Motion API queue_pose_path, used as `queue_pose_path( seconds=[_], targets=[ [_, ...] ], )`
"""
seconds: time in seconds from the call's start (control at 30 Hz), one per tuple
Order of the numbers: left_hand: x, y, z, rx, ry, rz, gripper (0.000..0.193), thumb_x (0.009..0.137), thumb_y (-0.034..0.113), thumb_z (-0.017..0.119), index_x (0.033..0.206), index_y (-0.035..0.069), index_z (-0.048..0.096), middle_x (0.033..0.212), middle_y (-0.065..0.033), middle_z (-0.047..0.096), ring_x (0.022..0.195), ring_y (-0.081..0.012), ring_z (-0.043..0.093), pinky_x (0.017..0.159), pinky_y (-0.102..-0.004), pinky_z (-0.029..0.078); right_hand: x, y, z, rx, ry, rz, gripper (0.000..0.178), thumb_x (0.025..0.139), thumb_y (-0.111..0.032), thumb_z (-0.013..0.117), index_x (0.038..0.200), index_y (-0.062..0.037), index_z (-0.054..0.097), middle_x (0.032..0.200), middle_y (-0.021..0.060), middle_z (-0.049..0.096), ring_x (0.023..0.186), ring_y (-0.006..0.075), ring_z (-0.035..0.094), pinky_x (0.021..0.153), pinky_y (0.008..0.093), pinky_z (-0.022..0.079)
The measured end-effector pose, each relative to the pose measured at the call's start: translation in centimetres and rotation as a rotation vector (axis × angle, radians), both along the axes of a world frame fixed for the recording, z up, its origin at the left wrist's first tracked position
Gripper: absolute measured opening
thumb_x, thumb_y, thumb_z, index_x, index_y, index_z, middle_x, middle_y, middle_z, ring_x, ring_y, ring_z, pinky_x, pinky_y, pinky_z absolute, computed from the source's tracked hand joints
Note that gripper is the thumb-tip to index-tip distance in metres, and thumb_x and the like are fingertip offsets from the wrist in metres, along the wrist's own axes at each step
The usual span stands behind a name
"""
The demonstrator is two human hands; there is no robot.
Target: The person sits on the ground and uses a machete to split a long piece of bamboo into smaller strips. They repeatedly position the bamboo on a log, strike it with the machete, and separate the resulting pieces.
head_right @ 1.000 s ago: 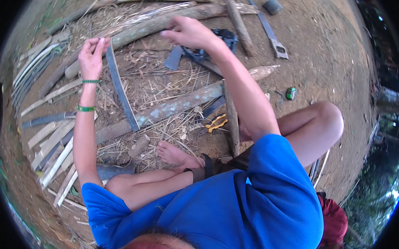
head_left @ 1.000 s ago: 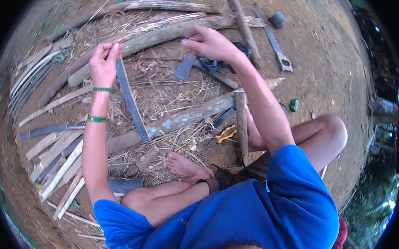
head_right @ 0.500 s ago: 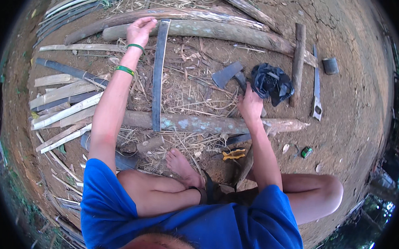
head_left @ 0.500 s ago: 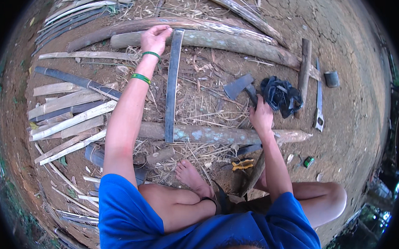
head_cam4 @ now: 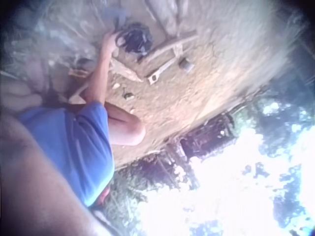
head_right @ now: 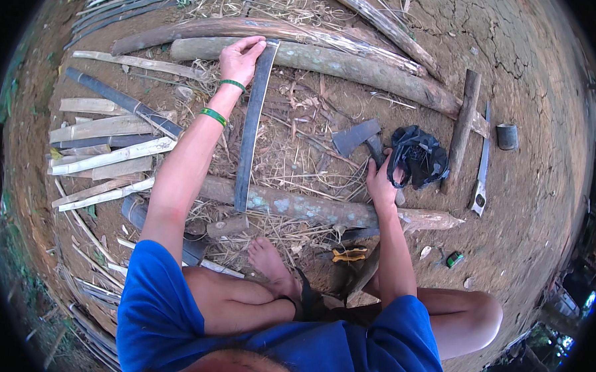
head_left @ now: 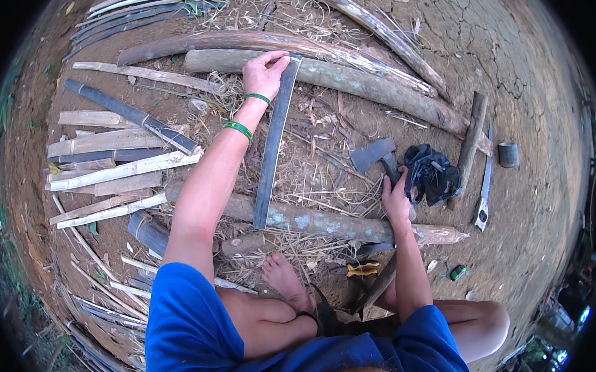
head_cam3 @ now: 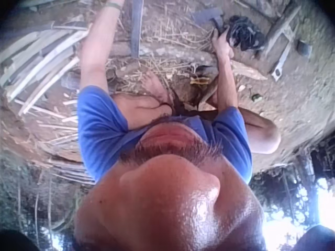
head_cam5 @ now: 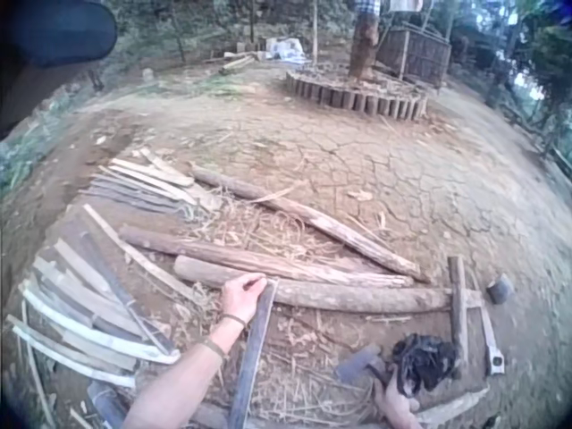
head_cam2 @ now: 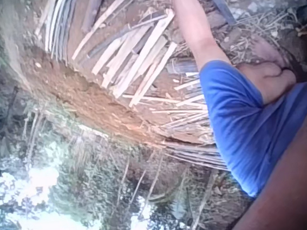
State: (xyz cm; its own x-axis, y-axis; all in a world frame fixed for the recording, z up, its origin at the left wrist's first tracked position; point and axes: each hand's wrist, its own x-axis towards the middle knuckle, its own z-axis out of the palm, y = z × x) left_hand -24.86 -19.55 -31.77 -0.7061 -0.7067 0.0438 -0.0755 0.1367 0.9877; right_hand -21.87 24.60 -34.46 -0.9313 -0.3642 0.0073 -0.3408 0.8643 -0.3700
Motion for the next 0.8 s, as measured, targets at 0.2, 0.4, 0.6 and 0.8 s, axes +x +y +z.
queue_pose_path(
  seconds=[0.2, 0.4, 0.6, 0.8],
  targets=[
    [-0.2, -0.1, 0.3, -0.041, -0.050, -0.020, 0.018, 0.087, 0.011, 0.077, 0.104, 0.003, 0.079, 0.086, -0.0052, 0.077, 0.073, -0.0081, 0.067, 0.070, -0.0247, 0.054, 0.0, 0.3, -1.0, 0.030, 0.053, 0.017, 0.054, 0.087, -0.023, 0.071, 0.130, 0.0031, 0.051, 0.118, 0.0258, 0.058, 0.110, 0.0464, 0.056, 0.097, 0.0545, 0.041],
    [-0.4, -0.7, 0.0, -0.117, -0.061, -0.030, 0.019, 0.087, 0.014, 0.077, 0.104, 0.006, 0.080, 0.085, -0.0054, 0.077, 0.071, -0.0097, 0.067, 0.069, -0.0264, 0.054, -0.1, 0.3, -1.2, 0.019, 0.084, 0.040, 0.054, 0.086, -0.022, 0.072, 0.129, 0.0039, 0.051, 0.116, 0.0256, 0.058, 0.109, 0.0469, 0.056, 0.096, 0.0546, 0.041],
    [0.1, -0.3, 0.9, -0.196, -0.111, -0.066, 0.019, 0.087, 0.015, 0.076, 0.103, 0.006, 0.080, 0.084, -0.0074, 0.078, 0.072, -0.0108, 0.069, 0.069, -0.0269, 0.055, -0.1, 0.6, -1.5, 0.035, 0.092, 0.049, 0.053, 0.085, -0.021, 0.072, 0.127, 0.0043, 0.052, 0.115, 0.0251, 0.057, 0.109, 0.0462, 0.056, 0.097, 0.0542, 0.041],
    [0.5, 0.2, 1.1, -0.296, -0.051, -0.077, 0.018, 0.087, 0.013, 0.076, 0.103, 0.005, 0.080, 0.087, -0.0086, 0.078, 0.075, -0.0125, 0.071, 0.072, -0.0273, 0.056, -0.2, 0.6, -1.2, 0.020, 0.078, 0.056, 0.054, 0.085, -0.021, 0.072, 0.128, 0.0050, 0.052, 0.118, 0.0237, 0.057, 0.111, 0.0451, 0.055, 0.099, 0.0537, 0.040]
  ],
)
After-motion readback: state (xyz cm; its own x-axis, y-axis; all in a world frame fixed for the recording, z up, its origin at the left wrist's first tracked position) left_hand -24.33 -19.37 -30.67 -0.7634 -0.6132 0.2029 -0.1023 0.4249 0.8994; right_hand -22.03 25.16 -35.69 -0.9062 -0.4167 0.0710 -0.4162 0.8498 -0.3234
